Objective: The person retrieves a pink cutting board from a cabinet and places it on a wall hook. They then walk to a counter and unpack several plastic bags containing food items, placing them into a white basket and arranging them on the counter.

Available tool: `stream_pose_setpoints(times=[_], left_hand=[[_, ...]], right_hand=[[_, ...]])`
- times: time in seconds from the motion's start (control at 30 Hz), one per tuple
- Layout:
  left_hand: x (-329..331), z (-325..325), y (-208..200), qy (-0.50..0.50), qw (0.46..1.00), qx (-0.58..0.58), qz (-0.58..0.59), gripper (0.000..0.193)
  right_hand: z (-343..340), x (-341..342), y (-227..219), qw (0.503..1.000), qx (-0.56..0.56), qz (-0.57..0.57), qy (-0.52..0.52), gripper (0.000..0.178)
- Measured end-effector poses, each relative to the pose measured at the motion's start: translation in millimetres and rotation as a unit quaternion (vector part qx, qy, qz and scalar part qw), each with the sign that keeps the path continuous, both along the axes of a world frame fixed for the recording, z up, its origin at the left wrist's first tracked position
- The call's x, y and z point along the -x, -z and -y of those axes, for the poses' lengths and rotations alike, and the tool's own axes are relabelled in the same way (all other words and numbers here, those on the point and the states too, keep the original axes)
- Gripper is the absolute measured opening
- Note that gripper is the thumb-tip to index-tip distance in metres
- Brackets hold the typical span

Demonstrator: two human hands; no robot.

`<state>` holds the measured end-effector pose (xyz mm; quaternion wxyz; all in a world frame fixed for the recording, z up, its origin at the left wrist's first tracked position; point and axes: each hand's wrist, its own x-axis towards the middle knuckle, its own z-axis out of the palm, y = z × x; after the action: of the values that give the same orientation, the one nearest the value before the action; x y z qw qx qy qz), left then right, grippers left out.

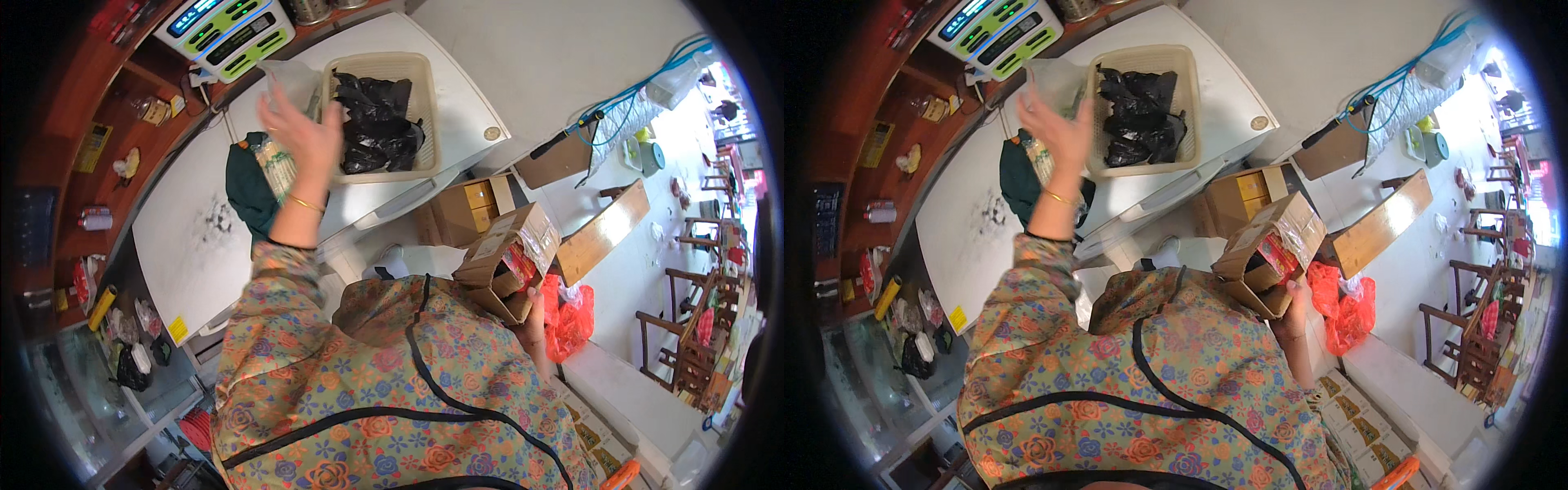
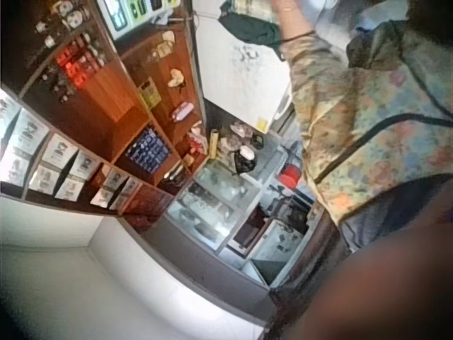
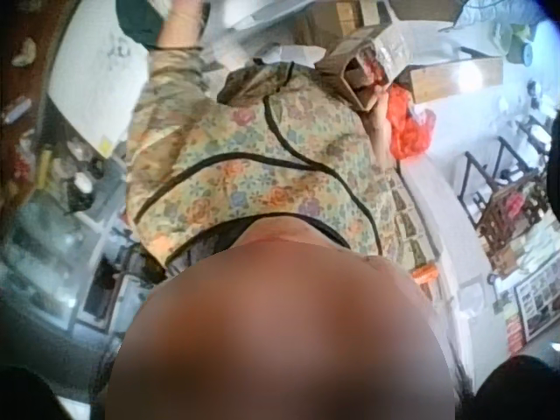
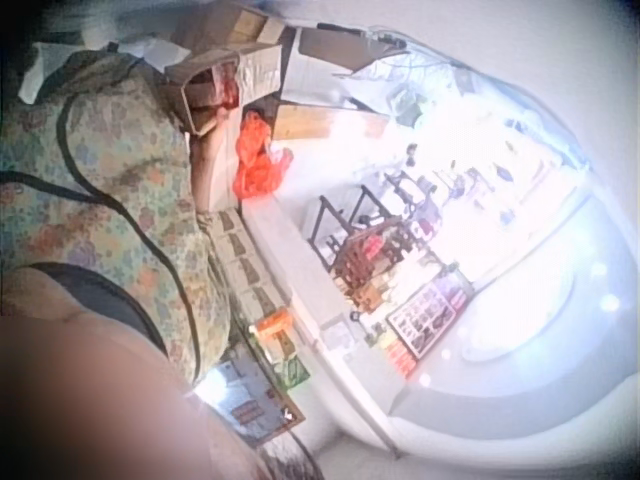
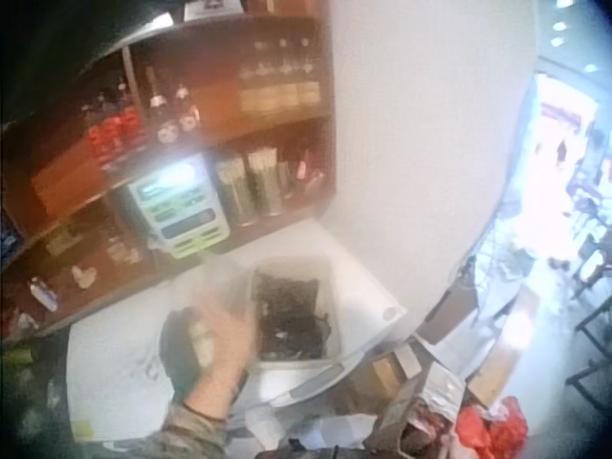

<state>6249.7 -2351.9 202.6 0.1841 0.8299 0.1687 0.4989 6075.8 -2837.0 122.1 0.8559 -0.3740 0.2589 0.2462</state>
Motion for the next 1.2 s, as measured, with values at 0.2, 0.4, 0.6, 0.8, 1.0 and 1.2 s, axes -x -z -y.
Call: stream_pose_setpoints(times=[0.2,0.4,0.6,0.8,1.0,1.2], left_hand=[[-23.1,-127.2,67.9,0.024,0.951,0.085,-0.295,0.061],[12.0,-67.3,69.2,-0.044,0.959,0.013,-0.279,0.069],[-12.7,28.4,47.7,0.369,0.902,-0.069,-0.212,0.074],[-82.5,18.0,145.7,0.205,0.769,0.044,-0.604,0.074],[-95.6,-21.0,211.9,0.292,0.830,0.054,-0.473,0.048],[-126.4,-41.7,153.9,0.193,0.829,0.167,-0.497,0.065]], right_hand=[[0.0,8.7,-6.6,0.999,0.003,-0.017,0.046,0.065],[-15.3,7.4,-36.8,0.997,0.055,-0.020,0.041,0.065],[-25.7,4.8,-47.5,0.995,0.079,-0.029,0.052,0.066],[-26.0,8.1,-50.8,0.994,0.098,-0.032,0.035,0.068],[-29.8,22.5,-57.9,0.992,0.100,0.017,0.075,0.067],[-22.9,32.7,-45.5,0.989,0.094,0.011,0.111,0.068]])
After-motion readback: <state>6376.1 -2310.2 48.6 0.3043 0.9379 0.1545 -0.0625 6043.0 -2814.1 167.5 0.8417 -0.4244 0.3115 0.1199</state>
